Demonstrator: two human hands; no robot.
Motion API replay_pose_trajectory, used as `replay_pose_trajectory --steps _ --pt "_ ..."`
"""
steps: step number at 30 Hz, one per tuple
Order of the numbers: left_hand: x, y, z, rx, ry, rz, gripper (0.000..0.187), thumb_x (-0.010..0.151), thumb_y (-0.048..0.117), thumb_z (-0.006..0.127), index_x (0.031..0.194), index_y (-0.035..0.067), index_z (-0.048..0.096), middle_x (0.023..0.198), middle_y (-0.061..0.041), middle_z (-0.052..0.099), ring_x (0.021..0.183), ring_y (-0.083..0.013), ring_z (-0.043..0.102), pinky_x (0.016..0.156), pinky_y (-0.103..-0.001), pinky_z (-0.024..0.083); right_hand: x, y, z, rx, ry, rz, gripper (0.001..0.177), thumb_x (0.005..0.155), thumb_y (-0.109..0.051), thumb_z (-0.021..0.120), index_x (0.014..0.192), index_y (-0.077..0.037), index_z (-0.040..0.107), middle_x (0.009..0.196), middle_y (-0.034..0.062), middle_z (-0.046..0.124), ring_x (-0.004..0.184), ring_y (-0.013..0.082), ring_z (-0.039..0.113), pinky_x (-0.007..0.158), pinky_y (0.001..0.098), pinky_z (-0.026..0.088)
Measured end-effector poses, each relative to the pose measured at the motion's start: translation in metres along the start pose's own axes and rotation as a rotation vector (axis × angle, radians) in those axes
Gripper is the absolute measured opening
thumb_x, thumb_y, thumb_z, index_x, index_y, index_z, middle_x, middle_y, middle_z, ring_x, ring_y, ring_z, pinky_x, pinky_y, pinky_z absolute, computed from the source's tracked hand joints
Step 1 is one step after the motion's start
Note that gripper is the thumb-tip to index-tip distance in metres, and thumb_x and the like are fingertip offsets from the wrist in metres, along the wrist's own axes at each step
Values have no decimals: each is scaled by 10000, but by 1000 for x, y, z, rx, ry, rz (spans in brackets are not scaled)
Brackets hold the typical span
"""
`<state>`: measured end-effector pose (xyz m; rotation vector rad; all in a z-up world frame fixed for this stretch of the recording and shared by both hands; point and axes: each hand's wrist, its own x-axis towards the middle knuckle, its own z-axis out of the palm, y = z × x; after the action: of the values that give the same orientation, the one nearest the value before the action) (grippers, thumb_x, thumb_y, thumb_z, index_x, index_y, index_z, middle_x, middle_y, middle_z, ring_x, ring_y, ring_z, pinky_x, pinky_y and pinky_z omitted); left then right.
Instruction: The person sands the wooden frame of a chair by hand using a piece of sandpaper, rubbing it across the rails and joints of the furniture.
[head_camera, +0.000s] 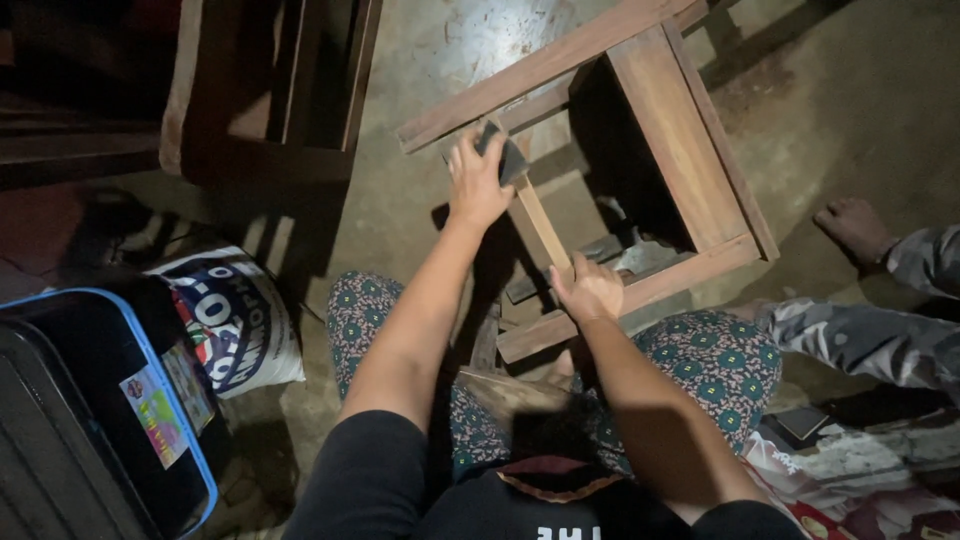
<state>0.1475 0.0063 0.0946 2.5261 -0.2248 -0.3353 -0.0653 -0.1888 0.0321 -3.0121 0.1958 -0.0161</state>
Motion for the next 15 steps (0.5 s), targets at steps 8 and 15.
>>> replay_pose_trajectory --steps 8,15 --pt "2 -24 57 469 0 250 591 1014 37 606 1567 -101 452 1698 -314 269 1596 -460 185 1292 -647 82 -2 1 -2 30 -29 -10 551 925 -706 589 1066 -204 768 830 45 766 814 259 772 817 376 566" --pt "-93 15 87 500 0 468 586 932 17 518 1482 -178 478 1551 -399 465 1432 -494 500 1227 -555 323 3 -1 -8 49 -45 -7 529 948 -669 585 1029 -176 761 810 67 760 801 272 768 797 395 569"
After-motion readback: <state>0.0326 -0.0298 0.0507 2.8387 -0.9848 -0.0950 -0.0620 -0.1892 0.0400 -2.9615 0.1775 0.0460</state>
